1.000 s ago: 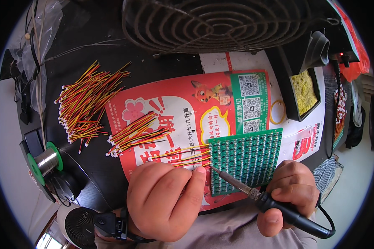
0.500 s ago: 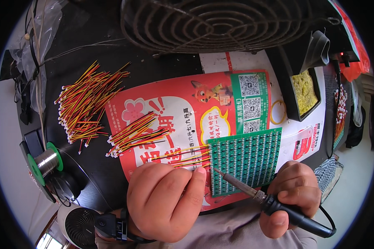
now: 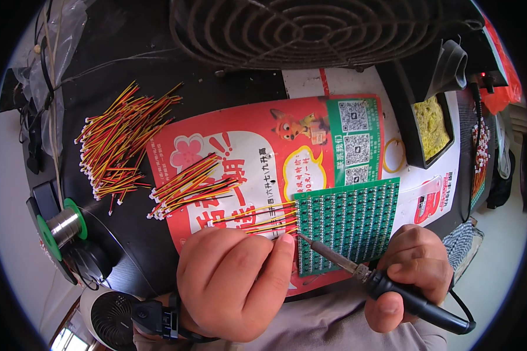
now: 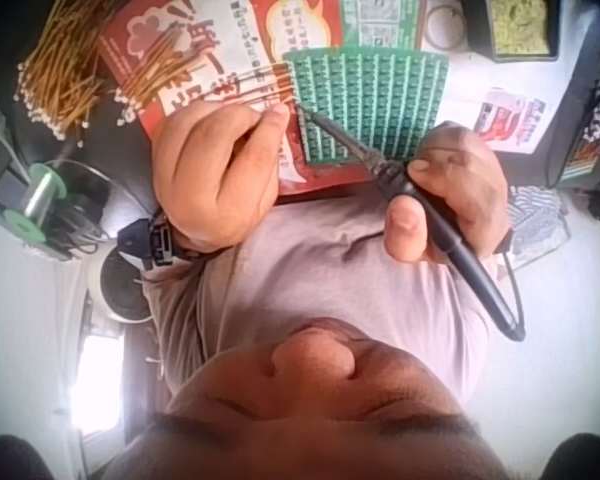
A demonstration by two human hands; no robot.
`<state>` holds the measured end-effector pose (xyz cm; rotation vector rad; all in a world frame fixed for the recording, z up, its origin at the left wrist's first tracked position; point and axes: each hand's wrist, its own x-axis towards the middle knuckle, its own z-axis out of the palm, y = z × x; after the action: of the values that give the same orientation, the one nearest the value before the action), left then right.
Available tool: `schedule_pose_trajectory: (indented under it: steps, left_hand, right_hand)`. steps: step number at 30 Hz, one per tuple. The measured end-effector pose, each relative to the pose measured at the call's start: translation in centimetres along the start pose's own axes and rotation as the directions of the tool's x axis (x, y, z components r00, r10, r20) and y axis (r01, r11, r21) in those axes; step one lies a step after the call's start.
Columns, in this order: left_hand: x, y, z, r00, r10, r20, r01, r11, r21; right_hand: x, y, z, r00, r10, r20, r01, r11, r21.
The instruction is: Soldering multiple sets of wires to a printed circuit board.
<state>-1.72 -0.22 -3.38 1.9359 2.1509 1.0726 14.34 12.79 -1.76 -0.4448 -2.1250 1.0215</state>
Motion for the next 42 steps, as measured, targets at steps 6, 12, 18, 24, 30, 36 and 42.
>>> schedule_pose_trajectory:
  steps: [6, 12, 18, 24, 30, 36, 42]
  left_hand:
    - [0.7, 0.6, -0.2, 0.999, -0.006, 0.035, 0.004, 0.999, 0.038]
    - [0.6, 0.6, -0.2, 1.000, -0.010, 0.024, 0.009, 0.999, 0.039]
    - [0.6, 0.5, -0.2, 1.000, 0.004, 0.019, -0.004, 0.999, 0.041]
    - [0.1, 0.1, 0.1, 1.000, -0.007, 0.002, 0.007, 1.000, 0.002]
    - [0.3, 0.6, -0.1, 0.999, -0.044, 0.021, 0.044, 0.999, 0.012]
    - [0.1, 0.8, 0.1, 0.999, -0.045, -0.021, 0.046, 0.996, 0.078]
    - [0.5, 1.1, -2.2, 0.997, -0.041, -0.065, 0.050, 0.987, 0.151]
  right_hand:
    - [-0.3, -0.2, 0.8, 0.989, 0.032, -0.145, -0.029, 0.999, 0.022]
    - [-0.3, -0.3, 0.8, 0.991, 0.037, -0.125, -0.037, 0.999, 0.003]
    - [-0.3, -0.4, 0.7, 0.993, 0.047, -0.105, -0.046, 0.999, 0.008]
    - [-0.5, -0.1, 0.8, 0.980, 0.010, -0.199, -0.001, 0.999, 0.045]
    - [-0.5, 0.0, 0.7, 0.972, -0.020, -0.234, 0.036, 0.997, 0.066]
    - [-1.1, 0.5, -1.0, 0.989, -0.034, -0.146, 0.054, 0.989, 0.135]
    - [-1.2, 0.7, -1.8, 0.987, -0.082, -0.139, 0.102, 0.984, 0.143]
